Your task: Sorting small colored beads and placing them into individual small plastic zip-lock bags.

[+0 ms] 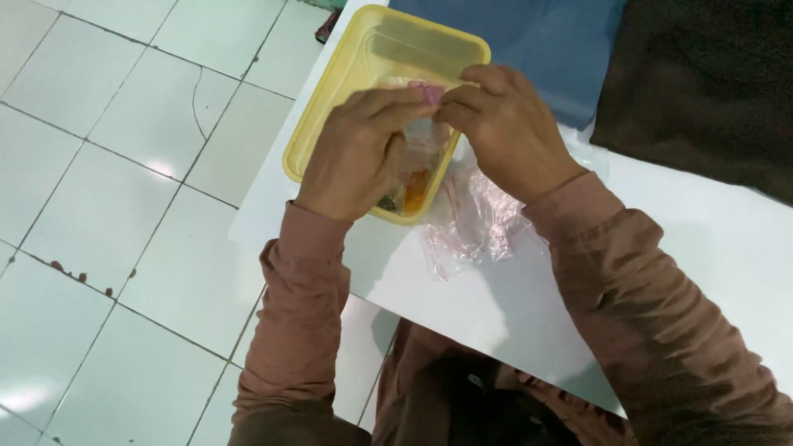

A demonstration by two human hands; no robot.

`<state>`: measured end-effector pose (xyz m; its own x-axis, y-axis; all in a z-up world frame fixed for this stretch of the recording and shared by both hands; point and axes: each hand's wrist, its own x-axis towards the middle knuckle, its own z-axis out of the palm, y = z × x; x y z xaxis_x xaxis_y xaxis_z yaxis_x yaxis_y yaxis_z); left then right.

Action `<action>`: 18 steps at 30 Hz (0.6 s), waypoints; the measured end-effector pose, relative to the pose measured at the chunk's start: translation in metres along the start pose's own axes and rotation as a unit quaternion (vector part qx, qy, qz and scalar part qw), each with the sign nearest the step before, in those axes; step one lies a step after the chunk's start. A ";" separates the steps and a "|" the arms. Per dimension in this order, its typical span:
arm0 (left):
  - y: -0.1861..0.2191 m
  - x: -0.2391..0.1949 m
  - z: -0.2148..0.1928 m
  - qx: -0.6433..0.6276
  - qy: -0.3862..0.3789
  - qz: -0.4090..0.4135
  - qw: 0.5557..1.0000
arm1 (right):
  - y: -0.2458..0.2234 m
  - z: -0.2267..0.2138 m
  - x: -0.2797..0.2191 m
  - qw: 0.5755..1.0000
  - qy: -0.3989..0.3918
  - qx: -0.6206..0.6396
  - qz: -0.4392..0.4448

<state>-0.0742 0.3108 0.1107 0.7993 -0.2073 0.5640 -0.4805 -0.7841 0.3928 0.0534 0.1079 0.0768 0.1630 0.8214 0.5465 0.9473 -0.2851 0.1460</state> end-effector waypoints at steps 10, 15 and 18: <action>0.008 -0.001 -0.004 0.019 -0.036 0.056 0.998 | -0.034 -0.022 -0.021 0.992 -0.036 0.027 0.116; 0.026 -0.007 -0.005 0.103 0.035 0.134 0.985 | -0.055 -0.071 -0.092 0.984 -0.073 0.046 0.156; 0.075 0.006 0.018 0.071 0.063 0.160 0.983 | -0.058 -0.121 -0.157 0.979 -0.062 0.025 0.194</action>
<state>-0.0985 0.2407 0.1308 0.5606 -0.3897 0.7306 -0.6373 -0.7665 0.0801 -0.0603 -0.0647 0.0825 0.5426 0.7109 0.4475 0.8193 -0.5655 -0.0950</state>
